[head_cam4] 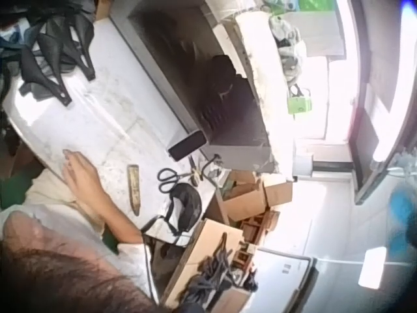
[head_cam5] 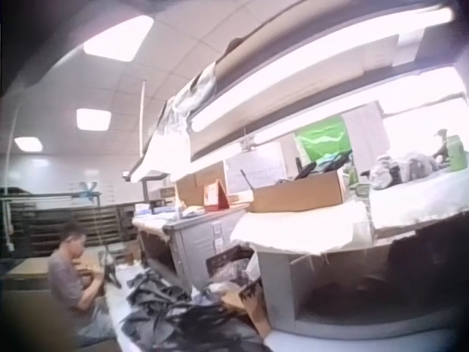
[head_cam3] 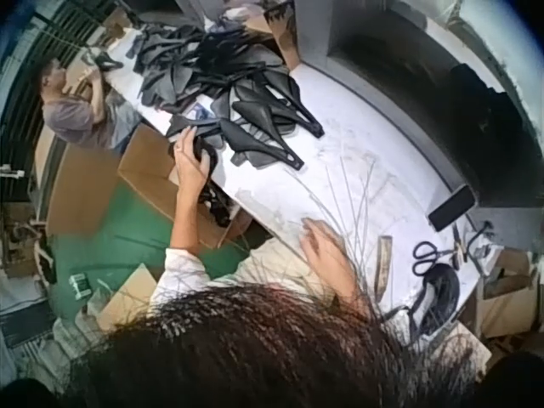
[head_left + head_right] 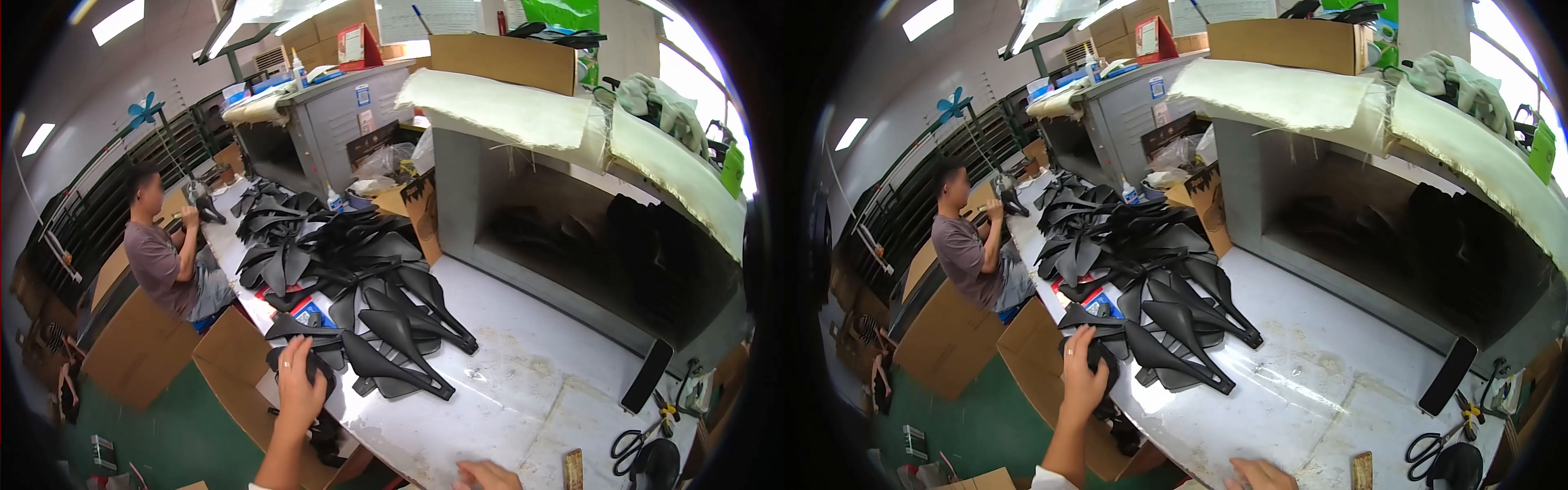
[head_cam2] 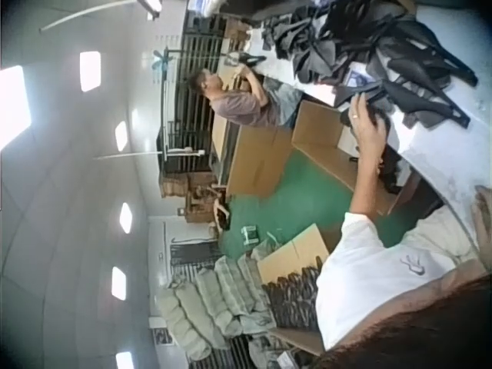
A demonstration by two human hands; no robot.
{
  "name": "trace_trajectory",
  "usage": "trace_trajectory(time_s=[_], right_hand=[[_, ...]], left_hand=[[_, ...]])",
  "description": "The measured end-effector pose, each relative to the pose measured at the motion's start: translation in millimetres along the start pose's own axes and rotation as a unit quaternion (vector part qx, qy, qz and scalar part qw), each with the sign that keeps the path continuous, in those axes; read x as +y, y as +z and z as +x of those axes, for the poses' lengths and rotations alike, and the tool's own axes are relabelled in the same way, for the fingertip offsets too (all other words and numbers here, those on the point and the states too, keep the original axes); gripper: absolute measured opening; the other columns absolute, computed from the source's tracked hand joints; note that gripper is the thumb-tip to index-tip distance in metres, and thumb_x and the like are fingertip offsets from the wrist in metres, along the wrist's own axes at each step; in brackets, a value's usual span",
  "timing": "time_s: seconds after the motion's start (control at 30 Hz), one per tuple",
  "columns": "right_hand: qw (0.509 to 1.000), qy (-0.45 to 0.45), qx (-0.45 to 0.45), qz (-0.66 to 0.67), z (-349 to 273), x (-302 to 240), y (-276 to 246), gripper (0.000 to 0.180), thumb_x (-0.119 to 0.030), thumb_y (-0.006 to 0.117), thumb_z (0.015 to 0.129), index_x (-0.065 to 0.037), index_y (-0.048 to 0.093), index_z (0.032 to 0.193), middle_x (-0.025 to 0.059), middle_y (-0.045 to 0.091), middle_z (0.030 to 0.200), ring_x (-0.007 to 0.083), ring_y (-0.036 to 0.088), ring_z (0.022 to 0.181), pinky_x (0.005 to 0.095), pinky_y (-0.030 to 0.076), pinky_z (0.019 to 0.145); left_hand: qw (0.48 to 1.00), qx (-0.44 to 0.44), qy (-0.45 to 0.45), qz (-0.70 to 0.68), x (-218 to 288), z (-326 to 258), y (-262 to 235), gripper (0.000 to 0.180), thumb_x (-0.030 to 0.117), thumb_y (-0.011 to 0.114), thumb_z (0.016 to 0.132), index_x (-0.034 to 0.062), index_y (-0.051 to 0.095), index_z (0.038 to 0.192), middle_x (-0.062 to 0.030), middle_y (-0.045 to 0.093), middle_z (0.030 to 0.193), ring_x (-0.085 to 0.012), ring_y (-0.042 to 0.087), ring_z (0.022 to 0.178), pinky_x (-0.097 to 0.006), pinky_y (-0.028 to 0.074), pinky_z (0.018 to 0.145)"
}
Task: Trimming and inspecting plastic bicycle saddle shells at a manufacturing workstation.
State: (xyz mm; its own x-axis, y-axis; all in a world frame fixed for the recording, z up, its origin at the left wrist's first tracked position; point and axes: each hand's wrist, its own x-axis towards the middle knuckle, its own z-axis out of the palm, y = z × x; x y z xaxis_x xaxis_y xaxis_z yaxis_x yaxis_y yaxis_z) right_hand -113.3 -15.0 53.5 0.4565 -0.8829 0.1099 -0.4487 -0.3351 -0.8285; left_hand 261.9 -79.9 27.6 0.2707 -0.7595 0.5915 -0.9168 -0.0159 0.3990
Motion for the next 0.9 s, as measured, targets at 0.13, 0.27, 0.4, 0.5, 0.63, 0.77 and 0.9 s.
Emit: trace_trajectory(time_s=[0.13,0.27,0.4,0.5,0.63,0.77,0.9], right_hand=[[0.965,-0.160,0.074,-0.197,83,8,12,0.061,-0.019,0.072,0.088,0.004,0.051,0.141,0.0245,0.063,0.110,0.0373,0.064,0.101,0.0466,0.052,0.085],[0.945,-0.113,0.147,-0.268,143,27,52,0.061,-0.024,0.076,0.084,0.002,0.056,0.135,0.0230,0.063,0.103,0.0382,0.066,0.098,0.0458,0.053,0.079],[0.926,-0.117,0.065,-0.353,150,51,57,0.054,-0.028,0.075,0.086,0.000,0.058,0.130,0.0169,0.065,0.087,0.0331,0.070,0.081,0.0420,0.054,0.065],[0.927,-0.125,0.047,-0.351,127,34,32,0.043,-0.026,0.075,0.086,-0.002,0.063,0.120,0.0070,0.064,0.068,0.0277,0.067,0.059,0.0408,0.051,0.052],[0.988,0.016,0.073,-0.134,74,3,-38,0.026,-0.018,0.072,0.089,-0.002,0.064,0.108,0.0067,0.061,0.068,0.0265,0.063,0.058,0.0391,0.049,0.053],[0.961,0.275,0.025,0.001,21,-33,-68,0.031,-0.025,0.060,0.101,-0.010,0.065,0.128,0.0185,0.072,0.097,0.0356,0.071,0.087,0.0426,0.054,0.083],[0.970,0.195,0.127,-0.062,-24,-6,-41,0.036,-0.027,0.062,0.100,-0.015,0.064,0.133,0.0177,0.075,0.103,0.0358,0.073,0.091,0.0465,0.049,0.097]], left_hand=[[0.998,-0.059,0.004,0.003,-45,25,31,0.053,0.008,0.065,0.085,0.0054,0.058,0.138,-0.0210,0.053,0.144,-0.0424,0.045,0.138,-0.055,0.033,0.116],[0.996,-0.065,0.030,0.053,-58,35,61,0.045,0.014,0.058,0.090,0.0111,0.063,0.134,-0.0179,0.056,0.143,-0.0405,0.045,0.140,-0.062,0.029,0.116],[0.994,-0.052,0.082,0.055,-62,51,73,0.045,0.014,0.058,0.089,0.0123,0.064,0.134,-0.0180,0.056,0.143,-0.0407,0.046,0.139,-0.062,0.032,0.115],[0.987,-0.063,0.101,0.104,-69,67,79,0.046,0.014,0.058,0.089,0.0132,0.064,0.135,-0.0183,0.057,0.141,-0.0401,0.046,0.138,-0.060,0.034,0.114],[0.989,-0.064,0.096,0.096,-78,73,83,0.048,0.012,0.055,0.090,0.0144,0.062,0.138,-0.0184,0.054,0.144,-0.0396,0.043,0.142,-0.062,0.031,0.116],[0.982,0.027,0.150,0.111,-23,76,62,0.047,0.008,0.068,0.085,0.0023,0.062,0.131,-0.0217,0.060,0.135,-0.0403,0.052,0.134,-0.057,0.039,0.111],[0.907,-0.341,-0.016,-0.247,56,36,21,0.047,0.021,0.072,0.090,0.0020,0.060,0.132,-0.0169,0.071,0.109,-0.0330,0.069,0.102,-0.041,0.054,0.089]])
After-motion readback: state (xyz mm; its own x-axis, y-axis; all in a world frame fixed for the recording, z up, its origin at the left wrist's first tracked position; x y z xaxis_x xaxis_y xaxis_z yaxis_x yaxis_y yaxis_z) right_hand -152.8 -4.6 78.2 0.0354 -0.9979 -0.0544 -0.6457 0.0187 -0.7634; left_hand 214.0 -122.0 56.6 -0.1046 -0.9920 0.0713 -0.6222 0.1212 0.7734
